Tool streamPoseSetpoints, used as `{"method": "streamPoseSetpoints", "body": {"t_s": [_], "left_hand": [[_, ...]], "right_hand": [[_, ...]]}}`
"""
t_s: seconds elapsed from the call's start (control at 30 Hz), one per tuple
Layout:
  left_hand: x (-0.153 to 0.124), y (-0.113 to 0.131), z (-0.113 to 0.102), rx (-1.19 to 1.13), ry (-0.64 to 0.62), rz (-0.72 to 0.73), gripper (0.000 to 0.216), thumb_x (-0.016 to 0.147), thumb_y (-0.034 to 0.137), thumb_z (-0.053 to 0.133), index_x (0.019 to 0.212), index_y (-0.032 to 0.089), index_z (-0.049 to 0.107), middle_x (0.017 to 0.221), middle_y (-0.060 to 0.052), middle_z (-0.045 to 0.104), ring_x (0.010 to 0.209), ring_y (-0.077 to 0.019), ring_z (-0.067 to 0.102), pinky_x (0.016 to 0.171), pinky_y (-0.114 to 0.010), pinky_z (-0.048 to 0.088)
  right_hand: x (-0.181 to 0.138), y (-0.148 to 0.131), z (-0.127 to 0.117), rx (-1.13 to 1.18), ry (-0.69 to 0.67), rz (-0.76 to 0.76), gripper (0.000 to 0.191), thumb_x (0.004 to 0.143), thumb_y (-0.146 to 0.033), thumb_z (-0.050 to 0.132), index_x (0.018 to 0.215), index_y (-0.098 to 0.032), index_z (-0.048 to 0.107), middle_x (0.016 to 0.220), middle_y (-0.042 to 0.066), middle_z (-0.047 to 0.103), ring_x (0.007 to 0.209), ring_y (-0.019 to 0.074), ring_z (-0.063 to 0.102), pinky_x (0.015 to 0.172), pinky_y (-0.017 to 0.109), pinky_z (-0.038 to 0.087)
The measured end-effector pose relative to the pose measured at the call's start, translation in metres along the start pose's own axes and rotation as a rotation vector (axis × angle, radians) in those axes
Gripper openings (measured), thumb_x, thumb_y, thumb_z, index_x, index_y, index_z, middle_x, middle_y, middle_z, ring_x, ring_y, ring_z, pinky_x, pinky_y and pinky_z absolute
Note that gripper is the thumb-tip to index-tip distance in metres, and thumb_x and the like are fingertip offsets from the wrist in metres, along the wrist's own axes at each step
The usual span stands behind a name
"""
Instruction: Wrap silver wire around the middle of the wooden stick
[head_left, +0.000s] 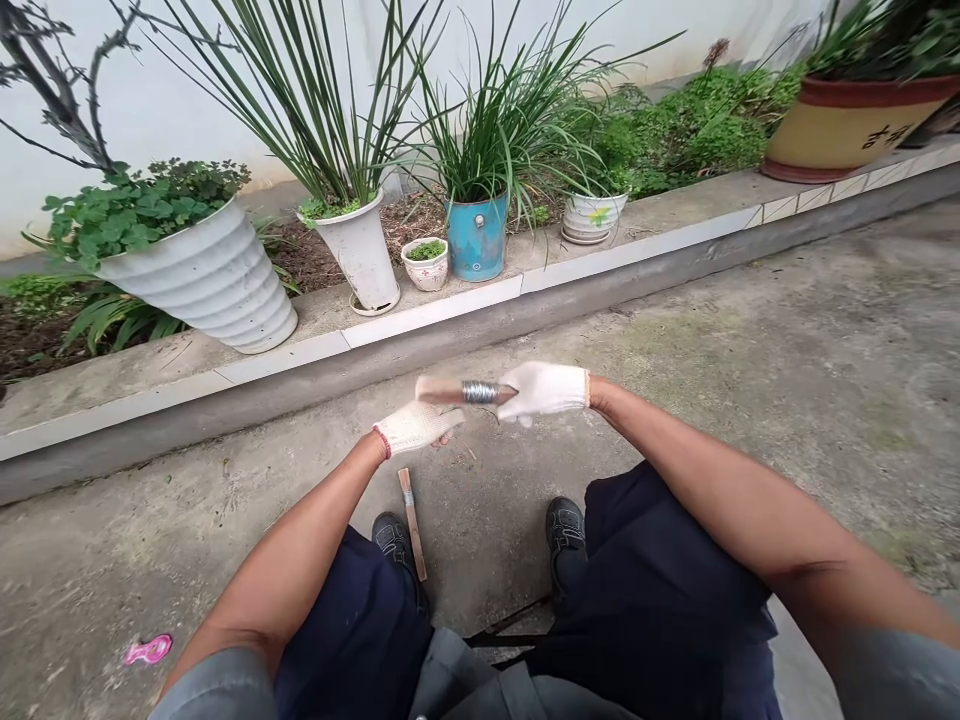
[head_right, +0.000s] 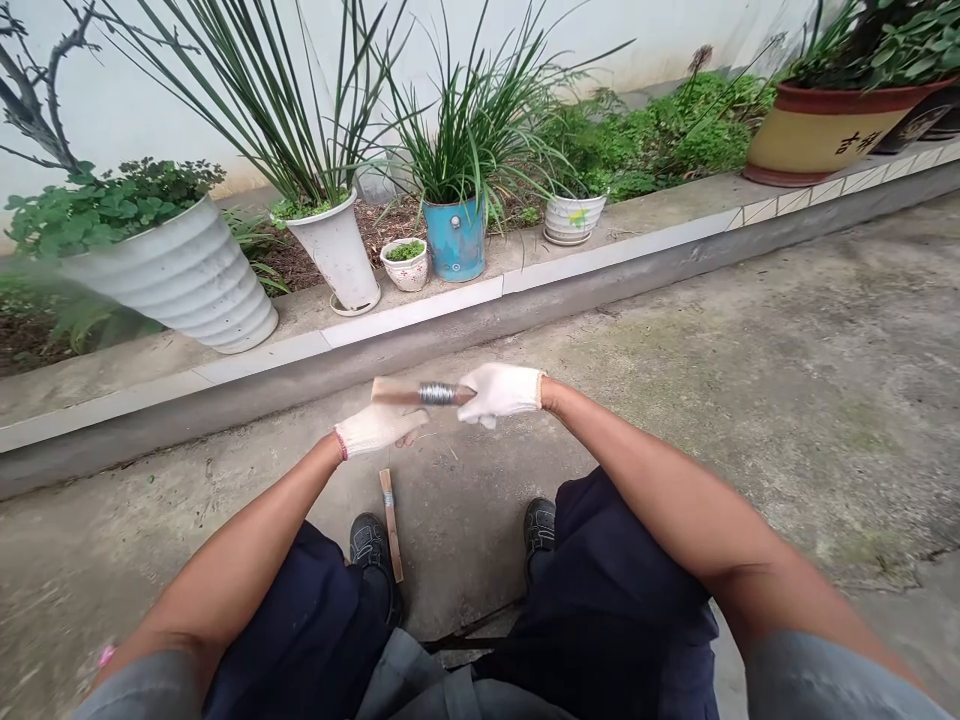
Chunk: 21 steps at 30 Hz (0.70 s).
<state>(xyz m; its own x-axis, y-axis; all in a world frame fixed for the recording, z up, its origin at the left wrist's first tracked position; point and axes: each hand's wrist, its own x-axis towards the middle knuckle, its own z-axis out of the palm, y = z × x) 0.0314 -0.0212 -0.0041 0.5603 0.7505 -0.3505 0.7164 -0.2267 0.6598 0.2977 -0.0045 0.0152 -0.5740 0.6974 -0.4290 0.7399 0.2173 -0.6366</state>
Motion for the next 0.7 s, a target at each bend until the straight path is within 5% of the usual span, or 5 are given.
{"method": "streamPoseSetpoints", "body": {"t_s": [0.13, 0.3, 0.4, 0.5, 0.7], "left_hand": [[0.002, 0.009, 0.005, 0.076, 0.025, -0.01, 0.044, 0.101, 0.049, 0.041, 0.073, 0.02, 0.061, 0.067, -0.001, 0.066, 0.057, -0.0154, 0.058, 0.064, -0.028, 0.045], [0.0, 0.01, 0.007, 0.111, -0.01, -0.017, 0.044, 0.1, 0.044, 0.044, 0.066, 0.021, 0.057, 0.062, 0.0, 0.064, 0.056, -0.0158, 0.058, 0.063, -0.028, 0.043], [-0.001, 0.008, 0.003, 0.138, -0.02, -0.006, 0.04, 0.101, 0.043, 0.041, 0.071, 0.021, 0.058, 0.065, 0.001, 0.065, 0.057, -0.0151, 0.058, 0.062, -0.027, 0.042], [-0.001, 0.005, -0.003, 0.212, 0.009, 0.036, 0.038, 0.102, 0.043, 0.04, 0.078, 0.021, 0.06, 0.067, 0.002, 0.064, 0.062, -0.0153, 0.058, 0.063, -0.026, 0.039], [-0.001, -0.007, -0.006, 0.131, -0.005, 0.09, 0.038, 0.1, 0.046, 0.044, 0.079, 0.02, 0.062, 0.069, 0.002, 0.065, 0.063, -0.0146, 0.058, 0.065, -0.025, 0.041]], "right_hand": [[0.015, 0.006, -0.003, -0.001, 0.262, 0.117, 0.027, 0.086, -0.046, 0.06, 0.092, -0.02, 0.066, 0.069, 0.002, 0.072, 0.064, 0.0151, 0.066, 0.06, 0.022, 0.044], [0.034, 0.021, -0.005, -0.44, 0.383, 0.312, 0.029, 0.088, -0.04, 0.061, 0.107, -0.021, 0.071, 0.099, 0.015, 0.076, 0.088, 0.0282, 0.072, 0.072, 0.033, 0.05], [0.037, 0.021, 0.001, -0.611, 0.186, 0.401, 0.034, 0.077, -0.023, 0.069, 0.11, -0.018, 0.074, 0.101, 0.019, 0.076, 0.091, 0.0326, 0.073, 0.076, 0.039, 0.053], [0.032, 0.015, 0.014, -0.684, -0.047, 0.272, 0.025, 0.07, -0.019, 0.072, 0.095, -0.017, 0.076, 0.091, 0.016, 0.075, 0.083, 0.0298, 0.072, 0.073, 0.038, 0.052], [0.01, 0.007, 0.02, -0.236, -0.315, -0.014, 0.019, 0.071, -0.035, 0.072, 0.081, -0.02, 0.069, 0.062, -0.001, 0.065, 0.057, 0.0144, 0.061, 0.056, 0.024, 0.042]]}}
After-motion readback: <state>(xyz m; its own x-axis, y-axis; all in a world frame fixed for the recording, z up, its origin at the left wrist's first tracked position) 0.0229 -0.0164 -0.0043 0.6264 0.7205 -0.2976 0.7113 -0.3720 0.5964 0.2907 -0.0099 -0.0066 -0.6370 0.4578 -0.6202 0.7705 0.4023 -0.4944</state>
